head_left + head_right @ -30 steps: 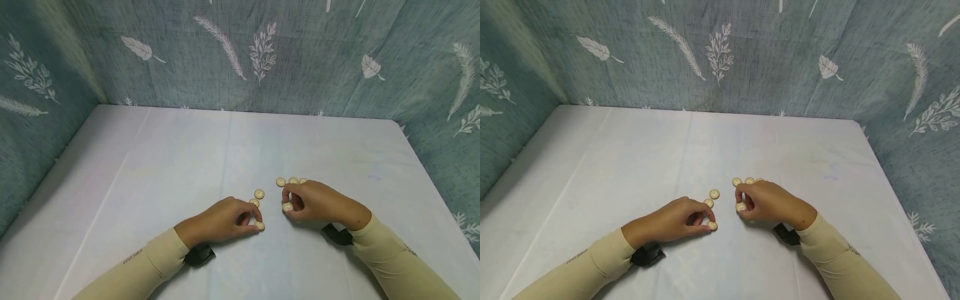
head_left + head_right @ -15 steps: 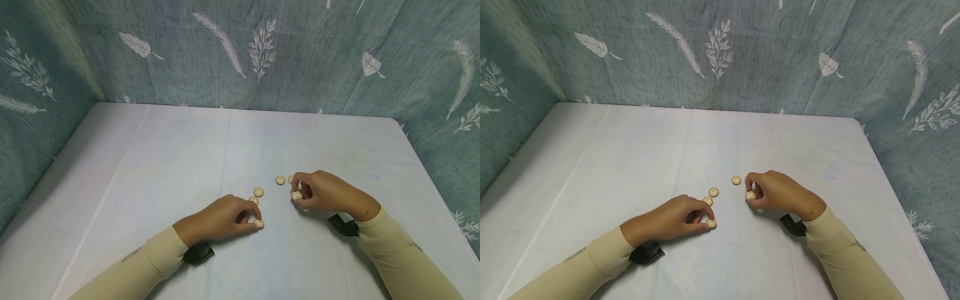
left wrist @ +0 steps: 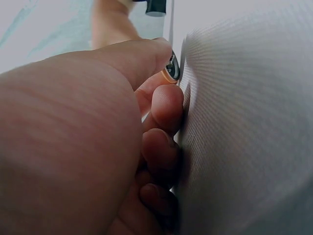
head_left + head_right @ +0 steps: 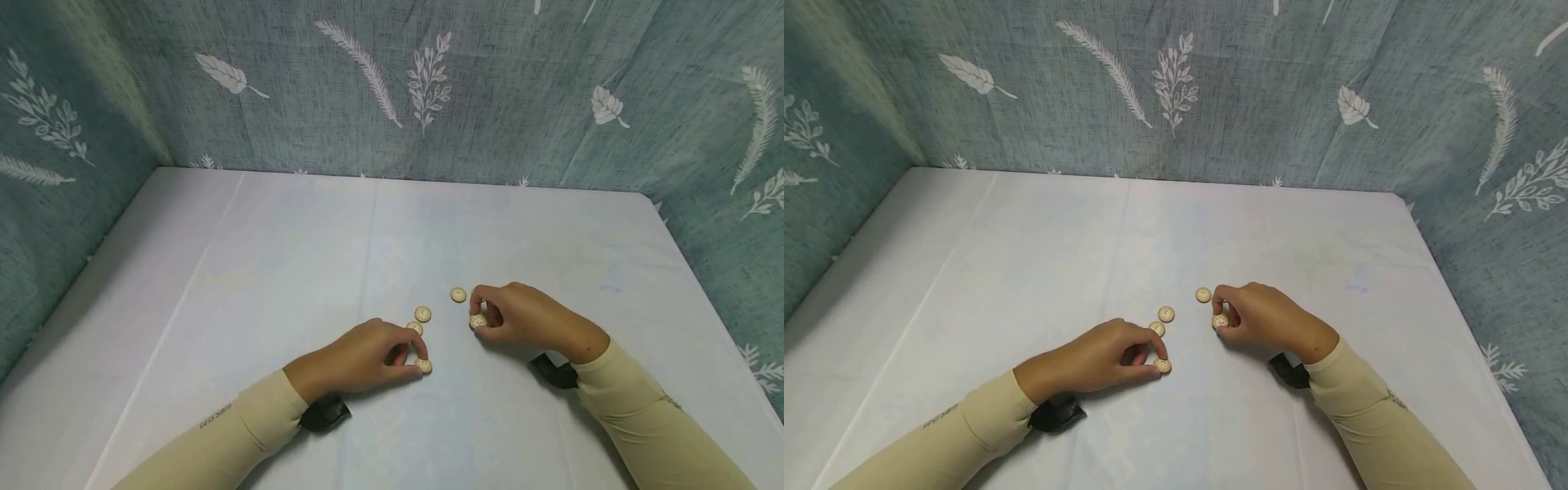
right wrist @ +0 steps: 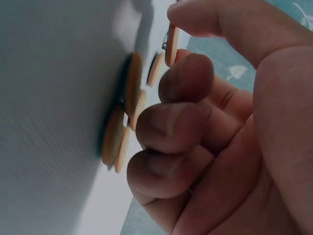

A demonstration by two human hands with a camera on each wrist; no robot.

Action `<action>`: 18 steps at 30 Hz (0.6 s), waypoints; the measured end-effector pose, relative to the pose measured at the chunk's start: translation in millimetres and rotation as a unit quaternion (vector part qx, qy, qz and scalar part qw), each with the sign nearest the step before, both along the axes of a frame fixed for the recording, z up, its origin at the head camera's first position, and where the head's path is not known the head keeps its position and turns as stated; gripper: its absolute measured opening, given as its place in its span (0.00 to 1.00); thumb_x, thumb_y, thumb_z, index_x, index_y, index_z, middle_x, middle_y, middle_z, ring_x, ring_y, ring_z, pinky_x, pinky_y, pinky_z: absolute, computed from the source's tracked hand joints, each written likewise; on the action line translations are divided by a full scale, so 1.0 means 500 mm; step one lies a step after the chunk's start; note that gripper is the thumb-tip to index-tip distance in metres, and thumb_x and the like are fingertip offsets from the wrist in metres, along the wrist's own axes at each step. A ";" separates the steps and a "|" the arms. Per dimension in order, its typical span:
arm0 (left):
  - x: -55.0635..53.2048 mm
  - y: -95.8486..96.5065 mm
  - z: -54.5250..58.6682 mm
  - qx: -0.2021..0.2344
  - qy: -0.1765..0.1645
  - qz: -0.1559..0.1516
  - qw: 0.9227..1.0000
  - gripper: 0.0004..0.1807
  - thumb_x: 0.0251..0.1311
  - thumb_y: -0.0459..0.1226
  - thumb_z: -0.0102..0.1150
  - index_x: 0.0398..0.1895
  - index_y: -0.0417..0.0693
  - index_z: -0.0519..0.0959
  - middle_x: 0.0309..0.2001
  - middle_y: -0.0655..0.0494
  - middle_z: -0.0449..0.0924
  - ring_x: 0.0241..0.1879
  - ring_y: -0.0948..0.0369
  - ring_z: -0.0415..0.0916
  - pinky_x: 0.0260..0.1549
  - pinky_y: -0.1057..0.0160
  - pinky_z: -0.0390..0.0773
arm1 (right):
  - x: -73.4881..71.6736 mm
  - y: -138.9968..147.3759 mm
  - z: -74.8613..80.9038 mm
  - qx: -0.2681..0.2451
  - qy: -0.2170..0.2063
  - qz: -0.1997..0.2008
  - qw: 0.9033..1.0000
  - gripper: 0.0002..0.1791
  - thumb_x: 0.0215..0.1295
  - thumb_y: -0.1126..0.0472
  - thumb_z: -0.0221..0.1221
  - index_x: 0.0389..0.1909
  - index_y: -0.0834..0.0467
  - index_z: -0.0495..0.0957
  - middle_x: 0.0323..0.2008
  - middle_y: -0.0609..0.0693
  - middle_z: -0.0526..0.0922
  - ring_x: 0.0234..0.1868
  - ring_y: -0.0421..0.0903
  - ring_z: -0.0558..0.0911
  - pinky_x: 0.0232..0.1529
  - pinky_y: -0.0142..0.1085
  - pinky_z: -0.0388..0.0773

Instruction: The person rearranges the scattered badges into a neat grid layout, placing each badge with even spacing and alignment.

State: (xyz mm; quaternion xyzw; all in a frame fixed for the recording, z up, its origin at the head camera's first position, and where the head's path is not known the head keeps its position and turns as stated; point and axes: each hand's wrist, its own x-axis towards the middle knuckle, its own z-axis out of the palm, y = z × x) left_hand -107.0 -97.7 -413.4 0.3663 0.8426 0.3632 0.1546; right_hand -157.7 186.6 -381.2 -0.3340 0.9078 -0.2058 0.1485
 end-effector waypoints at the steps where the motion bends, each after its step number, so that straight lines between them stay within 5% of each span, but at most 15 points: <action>1: 0.001 0.000 -0.001 0.000 -0.001 -0.001 1.000 0.04 0.63 0.45 0.66 0.39 0.63 0.82 0.19 0.71 0.69 0.21 0.75 0.65 0.29 0.73 0.70 | 0.001 -0.001 -0.002 0.001 0.002 0.001 1.000 0.09 0.59 0.62 0.67 0.36 0.51 0.75 0.17 0.36 0.70 0.20 0.31 0.67 0.25 0.28 0.66; 11: 0.001 0.001 0.001 -0.002 -0.001 0.001 1.000 0.03 0.64 0.46 0.66 0.39 0.63 0.82 0.19 0.71 0.70 0.21 0.74 0.66 0.29 0.73 0.71 | 0.004 -0.005 -0.001 0.004 0.022 -0.001 1.000 0.09 0.61 0.61 0.66 0.37 0.52 0.76 0.18 0.36 0.70 0.20 0.30 0.66 0.25 0.28 0.66; 18: 0.000 -0.002 0.001 -0.013 -0.003 0.004 1.000 0.04 0.64 0.46 0.66 0.39 0.63 0.82 0.20 0.71 0.70 0.21 0.74 0.66 0.30 0.72 0.71 | -0.005 0.013 0.025 0.008 0.014 -0.044 0.999 0.10 0.60 0.61 0.67 0.39 0.52 0.76 0.18 0.38 0.71 0.20 0.34 0.68 0.24 0.30 0.66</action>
